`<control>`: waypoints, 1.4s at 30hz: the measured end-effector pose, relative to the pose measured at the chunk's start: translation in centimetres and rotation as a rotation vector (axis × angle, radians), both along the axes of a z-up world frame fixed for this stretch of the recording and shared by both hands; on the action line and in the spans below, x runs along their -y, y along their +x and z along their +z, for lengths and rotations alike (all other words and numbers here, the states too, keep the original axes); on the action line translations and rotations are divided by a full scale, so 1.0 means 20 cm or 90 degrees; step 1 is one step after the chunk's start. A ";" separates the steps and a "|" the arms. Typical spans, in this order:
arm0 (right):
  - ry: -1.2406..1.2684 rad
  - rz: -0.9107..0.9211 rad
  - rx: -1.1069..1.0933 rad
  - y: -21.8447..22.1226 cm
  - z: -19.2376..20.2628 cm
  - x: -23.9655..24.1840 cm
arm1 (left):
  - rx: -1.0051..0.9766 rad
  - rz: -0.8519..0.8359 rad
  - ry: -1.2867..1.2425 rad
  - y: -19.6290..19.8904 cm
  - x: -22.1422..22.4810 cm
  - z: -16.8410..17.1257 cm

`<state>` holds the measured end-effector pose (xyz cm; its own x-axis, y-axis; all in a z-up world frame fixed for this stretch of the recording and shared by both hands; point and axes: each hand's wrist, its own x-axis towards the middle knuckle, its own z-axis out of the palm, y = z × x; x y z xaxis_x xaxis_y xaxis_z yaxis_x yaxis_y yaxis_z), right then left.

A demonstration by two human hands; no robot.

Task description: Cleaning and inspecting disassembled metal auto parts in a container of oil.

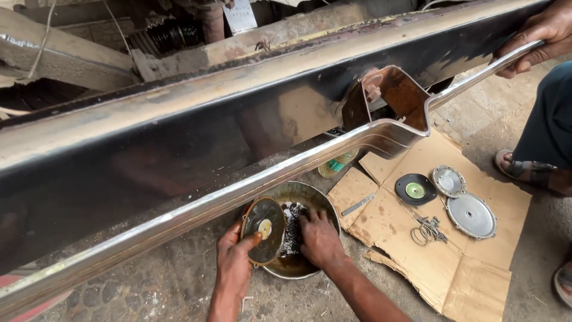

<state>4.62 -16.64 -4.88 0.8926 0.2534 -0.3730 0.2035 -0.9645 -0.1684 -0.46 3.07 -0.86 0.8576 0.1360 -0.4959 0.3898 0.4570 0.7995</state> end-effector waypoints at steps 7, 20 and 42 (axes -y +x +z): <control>0.205 -0.264 -0.247 -0.04 0.23 -0.02 | -0.016 -0.010 -0.025 0.06 0.03 0.04; 0.440 -0.291 0.089 0.06 0.10 -0.05 | 0.048 -0.119 0.097 -0.02 0.13 -0.11; 0.687 -0.046 0.206 0.10 -0.08 0.06 | 0.006 -0.049 0.568 0.06 0.16 0.00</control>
<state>6.55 -17.82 -6.52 0.9328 0.2474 0.2620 0.3392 -0.3579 -0.8700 0.67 -0.03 -0.91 0.8840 0.4092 -0.2260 0.3850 -0.3629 0.8486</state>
